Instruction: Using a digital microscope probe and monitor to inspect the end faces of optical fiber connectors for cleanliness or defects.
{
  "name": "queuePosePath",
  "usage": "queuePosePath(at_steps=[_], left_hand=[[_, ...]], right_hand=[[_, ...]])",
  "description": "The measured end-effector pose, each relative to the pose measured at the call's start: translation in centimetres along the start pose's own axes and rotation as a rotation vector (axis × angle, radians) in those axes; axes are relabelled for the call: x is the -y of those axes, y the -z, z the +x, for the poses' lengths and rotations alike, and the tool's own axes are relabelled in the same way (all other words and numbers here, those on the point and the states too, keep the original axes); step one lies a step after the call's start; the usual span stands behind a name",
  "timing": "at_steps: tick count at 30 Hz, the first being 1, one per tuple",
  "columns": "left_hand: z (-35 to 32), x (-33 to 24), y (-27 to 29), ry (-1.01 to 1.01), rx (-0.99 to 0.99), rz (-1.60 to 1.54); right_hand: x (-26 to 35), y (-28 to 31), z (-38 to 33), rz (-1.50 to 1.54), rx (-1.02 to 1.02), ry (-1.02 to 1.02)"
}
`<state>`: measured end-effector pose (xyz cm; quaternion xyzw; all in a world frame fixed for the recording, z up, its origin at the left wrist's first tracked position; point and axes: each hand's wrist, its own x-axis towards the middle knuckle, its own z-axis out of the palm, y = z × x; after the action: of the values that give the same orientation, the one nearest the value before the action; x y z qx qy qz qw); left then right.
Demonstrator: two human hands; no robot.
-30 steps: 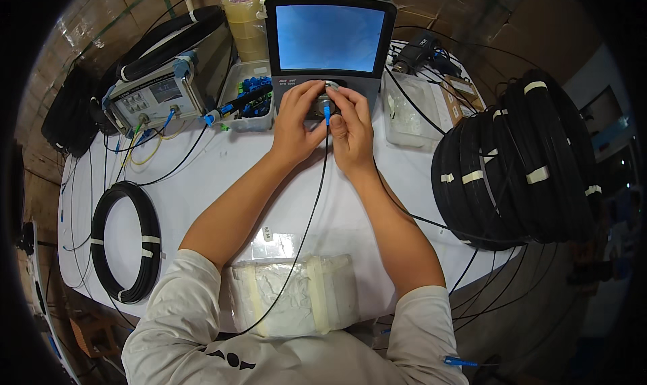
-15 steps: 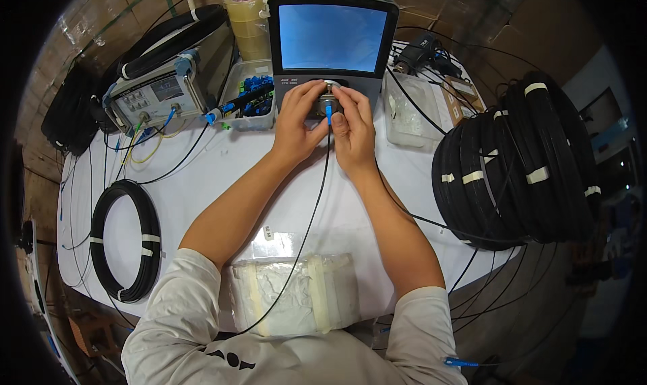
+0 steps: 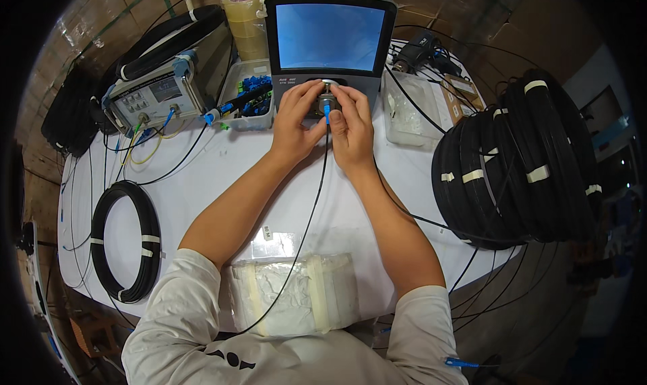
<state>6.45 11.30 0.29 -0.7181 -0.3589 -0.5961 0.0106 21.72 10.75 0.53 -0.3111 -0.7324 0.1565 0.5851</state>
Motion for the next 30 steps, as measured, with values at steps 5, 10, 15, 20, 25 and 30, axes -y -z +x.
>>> queuePosePath(at_steps=[5,10,15,20,25,30], left_hand=[[0.08,-0.14,-0.14,0.037,-0.013,-0.022],[0.09,-0.19,-0.16,0.024,-0.013,-0.010],[0.06,-0.13,-0.14,0.020,-0.024,-0.016],[0.11,-0.06,-0.13,0.018,-0.020,-0.028],[0.06,-0.14,-0.11,0.023,-0.014,-0.040],[0.07,-0.22,-0.11,0.030,-0.016,-0.021]], right_hand=[[0.08,-0.08,-0.04,0.004,0.000,0.025],[-0.09,0.02,-0.17,-0.008,0.010,0.007],[0.21,-0.08,-0.11,-0.011,0.009,-0.009],[0.12,-0.14,-0.09,0.005,0.006,-0.012],[-0.14,-0.09,-0.07,-0.012,0.004,-0.002],[0.53,-0.37,-0.06,0.005,-0.014,-0.016]])
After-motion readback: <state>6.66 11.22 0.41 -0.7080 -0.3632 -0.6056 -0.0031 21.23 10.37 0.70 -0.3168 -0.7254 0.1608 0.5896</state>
